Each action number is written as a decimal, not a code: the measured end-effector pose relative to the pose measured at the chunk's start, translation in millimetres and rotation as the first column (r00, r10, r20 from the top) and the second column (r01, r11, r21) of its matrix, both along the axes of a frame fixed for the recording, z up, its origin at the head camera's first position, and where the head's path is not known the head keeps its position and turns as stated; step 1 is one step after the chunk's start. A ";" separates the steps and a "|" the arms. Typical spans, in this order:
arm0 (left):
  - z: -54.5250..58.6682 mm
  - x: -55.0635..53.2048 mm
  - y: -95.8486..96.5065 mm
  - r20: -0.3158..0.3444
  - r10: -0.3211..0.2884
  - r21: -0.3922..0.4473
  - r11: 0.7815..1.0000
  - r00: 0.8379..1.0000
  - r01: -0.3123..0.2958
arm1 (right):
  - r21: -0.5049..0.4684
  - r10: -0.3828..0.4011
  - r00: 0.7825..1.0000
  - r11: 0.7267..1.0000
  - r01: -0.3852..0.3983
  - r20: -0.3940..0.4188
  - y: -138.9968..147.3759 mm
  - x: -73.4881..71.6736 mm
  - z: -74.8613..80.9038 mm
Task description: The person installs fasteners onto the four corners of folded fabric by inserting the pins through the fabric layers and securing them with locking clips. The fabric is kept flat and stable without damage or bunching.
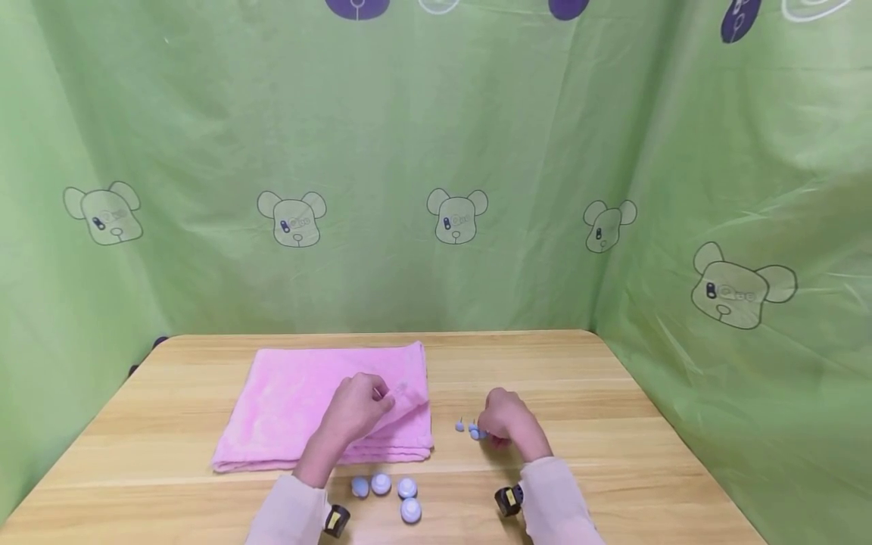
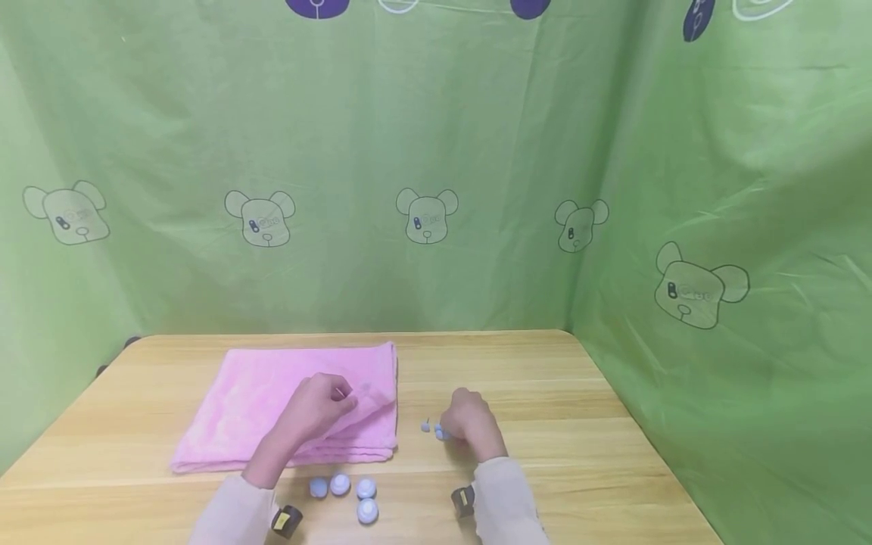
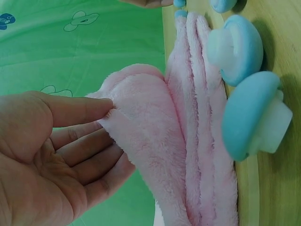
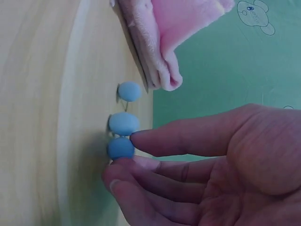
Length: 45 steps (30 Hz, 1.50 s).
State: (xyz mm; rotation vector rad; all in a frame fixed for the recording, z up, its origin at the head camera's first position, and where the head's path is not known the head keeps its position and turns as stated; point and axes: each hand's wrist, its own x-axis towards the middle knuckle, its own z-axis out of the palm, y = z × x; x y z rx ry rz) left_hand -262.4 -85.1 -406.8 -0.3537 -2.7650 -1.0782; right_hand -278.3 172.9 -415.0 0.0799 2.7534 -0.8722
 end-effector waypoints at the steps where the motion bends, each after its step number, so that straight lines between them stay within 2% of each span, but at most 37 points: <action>1: 0.2 0.1 0.1 0.000 -0.001 0.002 1.000 1.000 0.001 | -0.003 0.000 1.000 1.000 0.000 0.004 -0.2 -0.1 -0.7; 12: 0.4 0.3 0.4 0.013 0.008 0.004 1.000 1.000 -0.008 | 0.014 -0.015 1.000 1.000 0.015 0.012 1.3 -2.5 -9.0; 18: 0.6 0.5 0.6 0.002 0.007 0.003 1.000 1.000 -0.007 | 0.015 -0.016 0.999 1.000 0.017 -0.039 3.9 -1.5 -4.9; 22: 1.1 0.7 0.7 0.002 0.008 0.007 1.000 1.000 -0.008 | -0.034 -0.015 0.994 0.999 0.011 -0.107 2.4 -2.7 -1.2; 25: 0.7 0.8 0.7 -0.001 0.006 0.014 1.000 1.000 -0.006 | -0.130 -0.005 0.990 0.991 -0.013 -0.139 -0.8 -4.0 -0.1; 27: -0.2 0.9 0.7 -0.006 0.006 0.019 1.000 1.000 -0.006 | -0.206 0.011 0.988 0.978 -0.043 -0.152 -4.1 -5.0 0.0; 31: -3.0 0.5 1.1 -0.021 0.015 0.048 0.999 1.000 -0.014 | -0.341 0.072 0.986 0.932 -0.119 -0.148 -11.9 -7.3 -2.0; 35: -5.2 -1.3 2.0 -0.033 0.026 0.107 0.994 0.999 -0.022 | -0.389 0.131 0.979 0.903 -0.182 -0.153 -18.5 -7.3 -2.8; 38: -5.9 -2.6 2.8 -0.032 0.026 0.141 0.990 0.999 -0.022 | -0.420 0.143 0.978 0.886 -0.194 -0.150 -23.1 -5.4 -1.7; 45: -4.6 -2.8 3.4 -0.036 0.017 0.147 0.989 0.999 -0.011 | -0.584 0.183 0.978 0.784 -0.208 -0.103 -39.5 -1.2 -1.0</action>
